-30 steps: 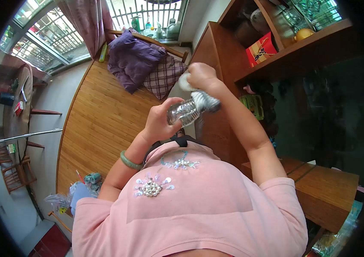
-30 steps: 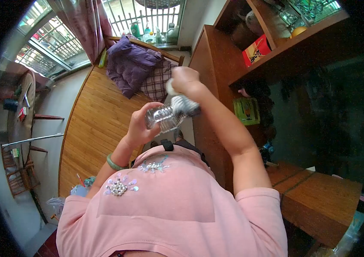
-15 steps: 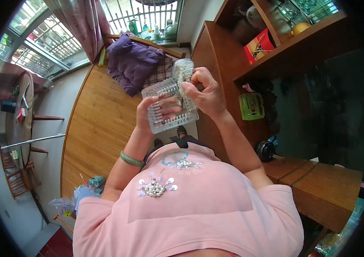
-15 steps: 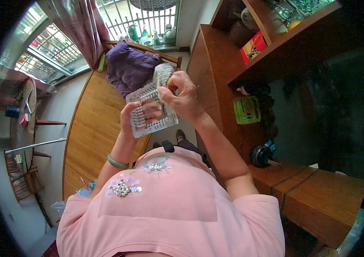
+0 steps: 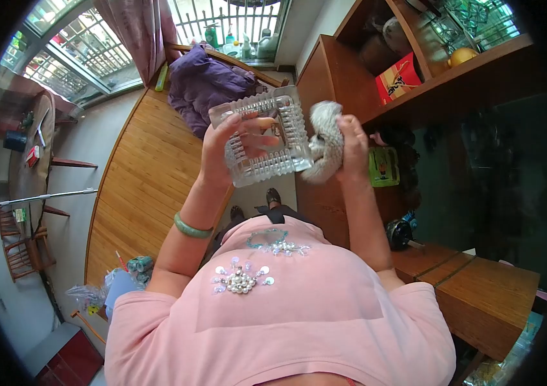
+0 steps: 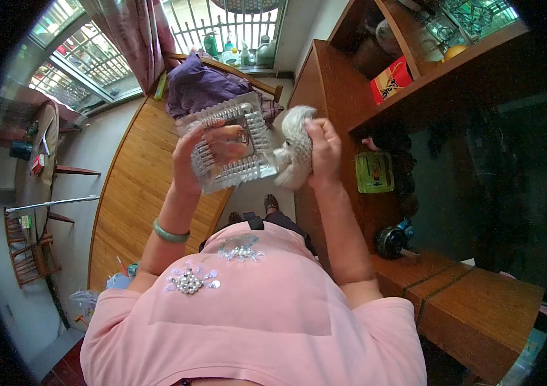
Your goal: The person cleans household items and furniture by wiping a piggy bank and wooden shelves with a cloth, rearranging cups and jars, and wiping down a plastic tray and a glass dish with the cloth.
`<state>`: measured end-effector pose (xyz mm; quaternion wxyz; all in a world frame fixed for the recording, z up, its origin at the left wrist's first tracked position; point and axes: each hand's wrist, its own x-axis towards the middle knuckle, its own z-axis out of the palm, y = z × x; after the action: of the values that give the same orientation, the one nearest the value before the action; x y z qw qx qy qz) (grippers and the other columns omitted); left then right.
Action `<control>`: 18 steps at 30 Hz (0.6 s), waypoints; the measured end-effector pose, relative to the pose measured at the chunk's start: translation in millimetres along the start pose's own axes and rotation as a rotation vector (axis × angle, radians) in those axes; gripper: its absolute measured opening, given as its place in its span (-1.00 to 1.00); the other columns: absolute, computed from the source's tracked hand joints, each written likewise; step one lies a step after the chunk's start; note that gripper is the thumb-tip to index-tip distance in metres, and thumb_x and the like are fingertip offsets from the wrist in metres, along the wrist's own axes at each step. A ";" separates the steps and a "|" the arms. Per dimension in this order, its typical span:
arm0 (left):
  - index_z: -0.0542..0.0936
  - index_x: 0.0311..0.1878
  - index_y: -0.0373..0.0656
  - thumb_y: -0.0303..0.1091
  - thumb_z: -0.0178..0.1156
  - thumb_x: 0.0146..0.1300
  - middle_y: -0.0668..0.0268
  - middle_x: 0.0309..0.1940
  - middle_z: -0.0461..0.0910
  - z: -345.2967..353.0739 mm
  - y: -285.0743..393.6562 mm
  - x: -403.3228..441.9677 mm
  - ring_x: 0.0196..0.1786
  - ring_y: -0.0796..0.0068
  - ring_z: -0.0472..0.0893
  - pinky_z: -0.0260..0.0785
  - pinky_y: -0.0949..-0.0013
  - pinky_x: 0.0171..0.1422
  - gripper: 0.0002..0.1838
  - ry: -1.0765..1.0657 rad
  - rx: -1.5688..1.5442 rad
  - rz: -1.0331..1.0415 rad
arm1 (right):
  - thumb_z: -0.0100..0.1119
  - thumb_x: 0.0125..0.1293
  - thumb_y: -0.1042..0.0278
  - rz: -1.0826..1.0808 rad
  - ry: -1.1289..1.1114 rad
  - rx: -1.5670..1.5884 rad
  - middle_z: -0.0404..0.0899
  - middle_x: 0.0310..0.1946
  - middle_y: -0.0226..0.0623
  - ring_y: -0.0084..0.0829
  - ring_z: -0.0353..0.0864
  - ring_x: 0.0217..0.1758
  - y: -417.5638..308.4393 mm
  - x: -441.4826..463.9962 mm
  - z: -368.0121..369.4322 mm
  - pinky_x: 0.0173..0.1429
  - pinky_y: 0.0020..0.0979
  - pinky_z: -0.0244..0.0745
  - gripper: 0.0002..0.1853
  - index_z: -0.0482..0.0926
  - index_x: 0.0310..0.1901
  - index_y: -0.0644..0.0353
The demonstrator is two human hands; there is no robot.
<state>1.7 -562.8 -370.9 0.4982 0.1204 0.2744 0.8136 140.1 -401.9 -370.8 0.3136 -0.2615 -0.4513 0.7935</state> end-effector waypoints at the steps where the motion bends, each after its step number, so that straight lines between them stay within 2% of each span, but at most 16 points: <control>1: 0.37 -0.09 -0.33 -0.14 -0.02 0.19 0.02 -0.23 0.52 -1.6 -4.6 1.7 -0.30 0.25 0.60 0.49 0.40 -0.36 -0.60 0.055 0.075 0.043 | 0.01 0.18 0.36 -0.116 0.006 -0.140 0.47 -0.53 -0.39 -0.64 0.47 -0.46 -5.1 3.1 4.6 -0.40 -0.52 0.42 -0.87 0.39 -0.48 0.17; 2: 0.37 -0.11 -0.32 -0.09 0.01 0.19 0.04 -0.24 0.53 -1.3 -8.0 4.2 -0.31 0.31 0.60 0.48 0.46 -0.38 -0.57 0.108 0.149 0.085 | 0.03 0.18 0.35 -0.234 0.015 -0.281 0.49 -0.51 -0.37 -0.61 0.49 -0.44 -8.9 4.4 10.5 -0.38 -0.51 0.42 -0.88 0.41 -0.43 0.19; 4: 0.38 -0.12 -0.30 -0.03 0.01 0.18 0.09 -0.26 0.53 4.0 -13.2 7.0 -0.34 0.36 0.60 0.46 0.48 -0.41 -0.54 0.109 0.184 0.091 | 0.08 0.15 0.35 -0.530 0.003 -0.757 0.50 -0.49 -0.30 -0.48 0.52 -0.44 -18.7 -8.5 47.2 -0.35 -0.49 0.41 -0.86 0.44 -0.35 0.23; 5: 0.39 -0.13 -0.29 0.03 0.01 0.17 0.14 -0.28 0.54 5.8 -13.9 8.0 -0.38 0.41 0.59 0.44 0.50 -0.43 -0.51 0.114 0.222 0.106 | 0.07 0.11 0.42 -0.706 -0.071 -0.872 0.50 -0.45 -0.20 -0.29 0.53 -0.40 -8.6 -7.0 52.5 -0.30 -0.40 0.42 -0.88 0.45 -0.32 0.25; 6: 0.39 -0.13 -0.29 0.03 0.01 0.17 0.14 -0.28 0.54 6.5 -12.9 8.9 -0.38 0.41 0.59 0.44 0.50 -0.43 -0.51 0.113 0.223 0.102 | 0.07 0.11 0.42 -0.706 -0.068 -0.872 0.50 -0.45 -0.20 -0.29 0.53 -0.40 -1.2 -6.1 58.5 -0.30 -0.40 0.42 -0.88 0.45 -0.32 0.25; 8: 0.41 -0.17 -0.26 0.06 0.02 0.17 0.26 -0.34 0.52 6.8 -11.2 11.0 -0.42 0.54 0.53 0.40 0.55 -0.41 -0.51 0.125 0.333 0.137 | 0.04 0.06 0.50 -0.948 -0.194 -1.128 0.48 -0.41 -0.13 -0.16 0.50 -0.33 10.4 -5.7 69.6 -0.24 -0.30 0.41 -0.86 0.45 -0.30 0.26; 9: 0.41 -0.17 -0.26 0.06 0.02 0.17 0.26 -0.34 0.52 5.9 -12.1 14.3 -0.42 0.54 0.53 0.40 0.55 -0.41 -0.51 0.130 0.333 0.136 | 0.04 0.06 0.50 -0.943 -0.197 -1.126 0.48 -0.41 -0.13 -0.16 0.50 -0.33 14.9 -7.2 75.4 -0.24 -0.30 0.41 -0.86 0.45 -0.30 0.26; 11: 0.42 -0.19 -0.24 0.06 0.02 0.17 0.35 -0.36 0.48 4.8 -14.0 20.2 -0.41 0.64 0.46 0.34 0.60 -0.38 -0.53 0.083 0.342 0.197 | 0.01 0.03 0.51 -0.793 -0.350 -0.968 0.48 -0.36 -0.13 -0.12 0.49 -0.29 21.2 -10.6 83.7 -0.19 -0.25 0.40 -0.82 0.44 -0.26 0.24; 12: 0.42 -0.19 -0.24 0.06 0.02 0.17 0.35 -0.36 0.48 6.0 -10.7 19.2 -0.41 0.64 0.46 0.34 0.60 -0.38 -0.53 0.085 0.346 0.199 | 0.01 0.03 0.51 -0.794 -0.352 -0.962 0.48 -0.36 -0.13 -0.12 0.49 -0.29 21.7 -11.6 82.6 -0.19 -0.25 0.40 -0.82 0.44 -0.26 0.24; 14: 0.43 -0.20 -0.25 0.03 0.02 0.18 0.36 -0.34 0.46 11.3 -3.9 16.3 -0.38 0.67 0.44 0.33 0.61 -0.32 -0.55 0.057 0.344 0.141 | 0.04 0.06 0.52 -0.606 -0.543 -1.023 0.47 -0.35 -0.13 -0.12 0.48 -0.28 20.1 -13.8 73.7 -0.19 -0.28 0.38 -0.81 0.43 -0.24 0.26; 15: 0.43 -0.20 -0.25 0.03 0.02 0.18 0.36 -0.34 0.46 8.8 -4.5 16.4 -0.38 0.67 0.44 0.33 0.61 -0.32 -0.55 0.060 0.346 0.140 | 0.04 0.00 0.50 -0.549 -0.620 -1.110 0.46 -0.40 -0.17 -0.14 0.49 -0.31 16.5 -14.1 71.5 -0.24 -0.30 0.39 -0.85 0.48 -0.32 0.23; 16: 0.43 -0.20 -0.24 0.03 0.03 0.17 0.35 -0.34 0.47 4.9 -5.2 18.1 -0.38 0.67 0.45 0.34 0.60 -0.36 -0.55 0.069 0.371 0.107 | 0.04 0.00 0.50 -0.549 -0.619 -1.108 0.46 -0.40 -0.17 -0.14 0.49 -0.31 12.9 -14.0 70.7 -0.24 -0.30 0.39 -0.85 0.48 -0.32 0.23; 18: 0.43 -0.19 -0.24 0.03 0.05 0.16 0.34 -0.35 0.47 1.7 -2.0 19.5 -0.38 0.66 0.46 0.35 0.59 -0.40 -0.55 0.074 0.400 0.075 | 0.03 -0.10 0.49 -0.649 -0.846 -1.542 0.44 -0.44 -0.27 -0.23 0.49 -0.33 4.9 -13.0 69.9 -0.27 -0.31 0.36 -0.88 0.52 -0.45 0.14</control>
<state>-5.2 -544.5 -372.2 0.4234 0.1971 0.4440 0.7647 98.7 -452.0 -341.5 0.0695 0.0519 -0.9802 0.1781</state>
